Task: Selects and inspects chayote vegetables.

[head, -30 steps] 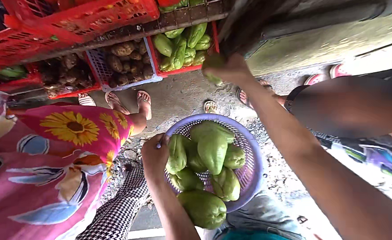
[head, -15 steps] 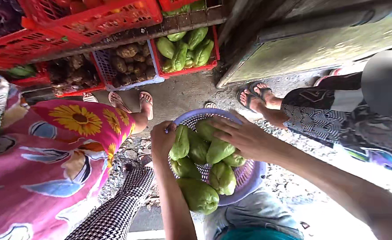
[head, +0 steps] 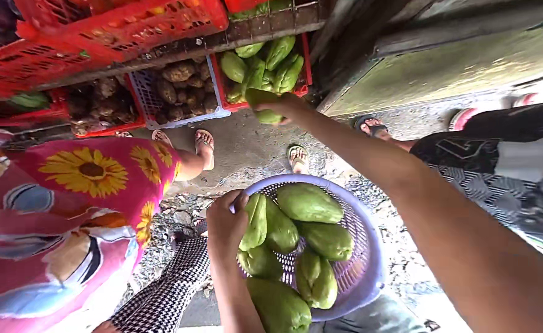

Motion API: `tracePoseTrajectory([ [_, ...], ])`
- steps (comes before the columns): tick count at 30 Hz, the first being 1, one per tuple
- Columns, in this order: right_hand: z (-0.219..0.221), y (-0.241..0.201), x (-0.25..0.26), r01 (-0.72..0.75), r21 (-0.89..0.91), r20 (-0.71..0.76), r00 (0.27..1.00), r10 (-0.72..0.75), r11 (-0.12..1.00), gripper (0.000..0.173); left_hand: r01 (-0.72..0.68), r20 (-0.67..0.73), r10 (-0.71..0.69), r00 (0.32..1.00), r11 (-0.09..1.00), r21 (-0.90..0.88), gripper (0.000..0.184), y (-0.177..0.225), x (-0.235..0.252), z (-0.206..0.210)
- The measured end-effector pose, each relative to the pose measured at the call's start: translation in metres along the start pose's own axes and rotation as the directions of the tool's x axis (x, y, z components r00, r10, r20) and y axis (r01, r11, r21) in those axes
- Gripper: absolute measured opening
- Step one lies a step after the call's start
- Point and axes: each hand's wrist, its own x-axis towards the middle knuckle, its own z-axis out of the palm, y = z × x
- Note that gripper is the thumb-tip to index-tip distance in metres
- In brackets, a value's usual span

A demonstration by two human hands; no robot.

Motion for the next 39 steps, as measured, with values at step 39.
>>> tracePoseTrajectory([
  [39, 0.020, 0.108, -0.299, 0.087, -0.705, -0.260, 0.892, -0.371, 0.704, 0.094, -0.051, -0.334, 0.065, 0.940, 0.997, 0.051, 0.027, 0.054, -0.066, 0.002],
])
